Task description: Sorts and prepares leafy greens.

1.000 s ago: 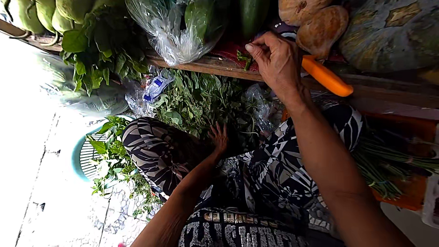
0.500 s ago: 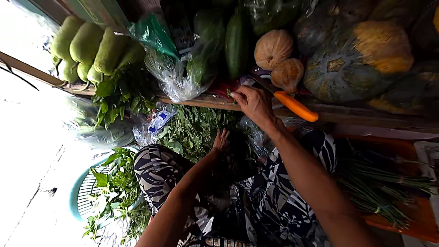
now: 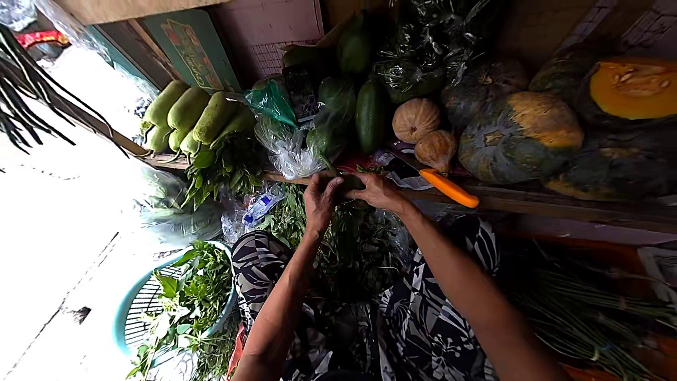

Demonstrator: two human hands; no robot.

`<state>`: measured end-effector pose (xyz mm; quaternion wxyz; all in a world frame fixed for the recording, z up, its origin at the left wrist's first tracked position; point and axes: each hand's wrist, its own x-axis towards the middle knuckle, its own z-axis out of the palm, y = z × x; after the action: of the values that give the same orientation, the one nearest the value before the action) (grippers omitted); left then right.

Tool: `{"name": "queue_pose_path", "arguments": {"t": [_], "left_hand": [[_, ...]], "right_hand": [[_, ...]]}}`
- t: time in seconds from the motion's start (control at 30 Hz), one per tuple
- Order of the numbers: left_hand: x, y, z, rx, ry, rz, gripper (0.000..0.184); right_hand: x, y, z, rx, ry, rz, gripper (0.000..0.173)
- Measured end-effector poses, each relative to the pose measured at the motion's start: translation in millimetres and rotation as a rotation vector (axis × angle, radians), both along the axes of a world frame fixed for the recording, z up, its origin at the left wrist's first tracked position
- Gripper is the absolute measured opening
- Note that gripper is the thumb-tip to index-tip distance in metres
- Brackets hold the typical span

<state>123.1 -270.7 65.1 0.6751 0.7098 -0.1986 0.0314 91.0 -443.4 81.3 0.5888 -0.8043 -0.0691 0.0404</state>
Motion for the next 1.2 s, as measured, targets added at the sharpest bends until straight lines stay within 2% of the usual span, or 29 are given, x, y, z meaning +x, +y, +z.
{"name": "queue_pose_path", "arguments": {"t": [0.07,0.1,0.17,0.27,0.3,0.37,0.47,0.67,0.7,0.8,0.87,0.93,1.0,1.03,1.07,1.13,1.17,1.2], "left_hand": [[3,0,2,-0.151,0.148,0.033,0.009],[3,0,1,-0.158,0.178,0.087,0.008],[-1,1,-3,-0.033,0.156,0.199,0.013],[-15,5,-12,0.244,-0.053,0.277,0.023],[-20,4,-11,0.269,-0.069,0.266,0.025],[-28,1,-8,0.251,0.049,0.158,0.027],[-27,-2,-10,0.202,0.173,-0.018,0.049],[-25,-2,-9,0.143,0.238,-0.065,0.041],[-26,-1,-9,0.133,0.249,-0.087,0.039],[-28,-1,-13,0.028,0.300,-0.118,0.023],[-28,-3,-19,0.007,0.310,-0.023,0.024],[-28,-1,-25,0.236,0.133,0.210,0.031],[-26,2,-35,0.434,-0.190,0.361,0.040],[-27,2,-36,0.465,-0.270,0.331,0.043],[-31,1,-32,0.471,-0.237,0.219,0.051],[-36,-7,-28,0.479,-0.032,-0.032,0.075],[-36,-11,-30,0.514,0.034,-0.084,0.079],[-38,-15,-36,0.563,0.055,-0.089,0.075]], "right_hand": [[-1,-1,3,0.154,0.109,-0.017,0.026],[-1,-4,3,0.195,0.152,-0.029,0.027],[-2,-9,2,0.242,0.177,-0.061,0.027],[-1,-12,-3,0.275,0.174,-0.109,0.028],[0,-13,-4,0.267,0.167,-0.121,0.029],[-1,-12,-3,0.260,0.151,-0.141,0.027],[0,-11,-4,0.280,0.161,-0.124,0.029],[-2,-14,-2,0.190,0.086,-0.055,0.048],[-2,-14,-3,0.213,0.044,-0.080,0.045],[1,-12,-7,0.320,-0.025,-0.150,0.018],[2,-14,-6,0.375,-0.015,-0.154,0.006],[3,-14,-7,0.367,-0.002,-0.186,0.008],[6,-16,-12,0.354,0.008,-0.230,0.009],[8,-17,-15,0.365,0.011,-0.245,0.009],[10,-18,-16,0.379,0.016,-0.256,0.010],[8,-14,-16,0.317,0.018,-0.283,0.014],[4,-8,-11,0.180,-0.006,-0.328,0.023],[-4,3,-2,-0.018,-0.056,-0.404,0.039]]}}
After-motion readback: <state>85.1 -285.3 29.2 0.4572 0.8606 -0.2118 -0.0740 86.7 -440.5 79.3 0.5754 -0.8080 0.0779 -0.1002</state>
